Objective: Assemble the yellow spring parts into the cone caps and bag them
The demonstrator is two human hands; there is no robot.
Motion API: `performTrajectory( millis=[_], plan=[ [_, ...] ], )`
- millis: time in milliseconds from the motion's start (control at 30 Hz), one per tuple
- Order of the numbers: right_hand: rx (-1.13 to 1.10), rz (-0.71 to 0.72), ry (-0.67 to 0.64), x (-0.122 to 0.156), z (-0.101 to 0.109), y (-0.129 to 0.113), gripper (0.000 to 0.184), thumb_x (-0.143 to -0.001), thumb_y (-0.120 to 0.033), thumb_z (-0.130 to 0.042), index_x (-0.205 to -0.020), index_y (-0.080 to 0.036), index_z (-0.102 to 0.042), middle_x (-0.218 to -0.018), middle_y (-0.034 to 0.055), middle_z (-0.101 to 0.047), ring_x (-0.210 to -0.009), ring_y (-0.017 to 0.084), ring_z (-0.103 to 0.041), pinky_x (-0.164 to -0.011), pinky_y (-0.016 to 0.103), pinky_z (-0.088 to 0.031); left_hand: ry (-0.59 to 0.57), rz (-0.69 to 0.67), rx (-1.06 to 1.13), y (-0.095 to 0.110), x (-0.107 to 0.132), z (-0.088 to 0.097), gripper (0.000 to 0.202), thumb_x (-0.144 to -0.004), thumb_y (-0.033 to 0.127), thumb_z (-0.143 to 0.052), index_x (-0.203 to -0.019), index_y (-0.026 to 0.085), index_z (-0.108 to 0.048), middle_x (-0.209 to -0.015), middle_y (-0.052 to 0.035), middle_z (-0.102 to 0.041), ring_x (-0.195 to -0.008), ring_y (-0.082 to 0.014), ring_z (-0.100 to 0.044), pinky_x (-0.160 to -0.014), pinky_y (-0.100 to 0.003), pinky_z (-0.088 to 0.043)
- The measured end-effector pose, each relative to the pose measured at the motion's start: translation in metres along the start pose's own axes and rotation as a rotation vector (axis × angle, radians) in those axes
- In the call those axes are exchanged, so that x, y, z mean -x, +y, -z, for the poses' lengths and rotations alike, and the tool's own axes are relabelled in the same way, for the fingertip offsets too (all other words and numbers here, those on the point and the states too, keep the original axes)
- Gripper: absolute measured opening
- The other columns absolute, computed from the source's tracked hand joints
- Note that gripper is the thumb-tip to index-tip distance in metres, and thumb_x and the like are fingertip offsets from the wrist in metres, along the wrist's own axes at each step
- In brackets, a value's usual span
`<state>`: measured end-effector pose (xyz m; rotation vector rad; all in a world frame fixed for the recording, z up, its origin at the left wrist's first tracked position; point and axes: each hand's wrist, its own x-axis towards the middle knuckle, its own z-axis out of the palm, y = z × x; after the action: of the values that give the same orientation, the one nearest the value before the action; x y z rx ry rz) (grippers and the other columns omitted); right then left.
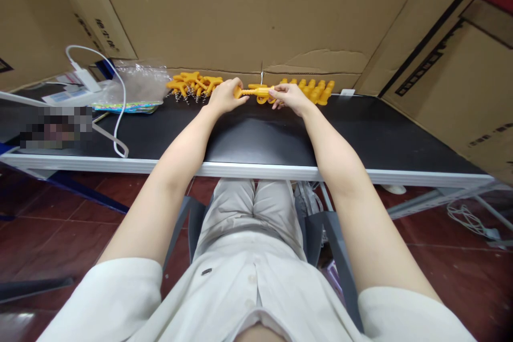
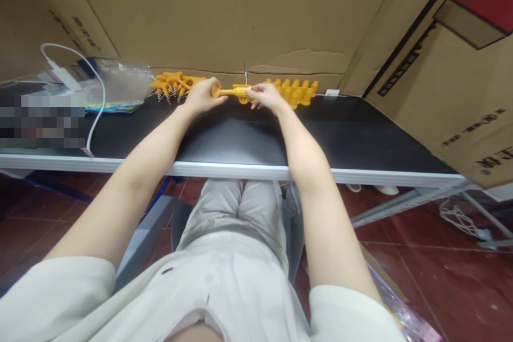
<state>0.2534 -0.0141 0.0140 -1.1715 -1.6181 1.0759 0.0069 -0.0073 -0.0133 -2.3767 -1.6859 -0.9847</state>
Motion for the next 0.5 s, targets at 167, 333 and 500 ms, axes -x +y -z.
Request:
performTrajectory(
  millis=[167, 333, 500],
  plan=[
    [-0.010, -0.029, -0.014, 0.0027, -0.0014, -0.0045, 0.024, -0.105, -0.029, -0.080, -0.086, -0.016, -0.072, -0.071, 0.0023, -0.074, -0.052, 0.008, -0.062, -0.051, 0.016, -0.048, -0.016, 0.024, -0.023, 0.0023, 0.0015, 0.0014, 0.041, -0.095, 0.038, -0.080, -0.130, 0.021, -0.069, -0.122, -0.0145, -0.075, -0.126, -0.0372, -0.070, -0.116, -0.047, -0.053],
    [-0.005, -0.029, -0.020, 0.0012, -0.0019, -0.0038, 0.034, -0.103, -0.041, -0.083, -0.083, -0.017, -0.069, -0.066, 0.0029, -0.072, -0.050, 0.008, -0.061, -0.051, 0.016, -0.050, -0.021, 0.017, -0.039, 0.0003, 0.0010, 0.0001, 0.040, -0.095, 0.035, -0.081, -0.130, 0.020, -0.069, -0.124, -0.0148, -0.074, -0.124, -0.0368, -0.071, -0.115, -0.047, -0.053],
    [-0.041, -0.056, -0.022, -0.0034, -0.0024, -0.0002, 0.035, -0.102, -0.047, -0.084, -0.091, -0.017, -0.071, -0.065, 0.0034, -0.072, -0.049, 0.009, -0.061, -0.050, 0.018, -0.053, -0.013, -0.001, -0.033, -0.0009, 0.0014, -0.0003, 0.047, -0.093, 0.038, -0.086, -0.133, 0.022, -0.068, -0.124, -0.0137, -0.073, -0.126, -0.0378, -0.070, -0.114, -0.046, -0.053]
  ],
)
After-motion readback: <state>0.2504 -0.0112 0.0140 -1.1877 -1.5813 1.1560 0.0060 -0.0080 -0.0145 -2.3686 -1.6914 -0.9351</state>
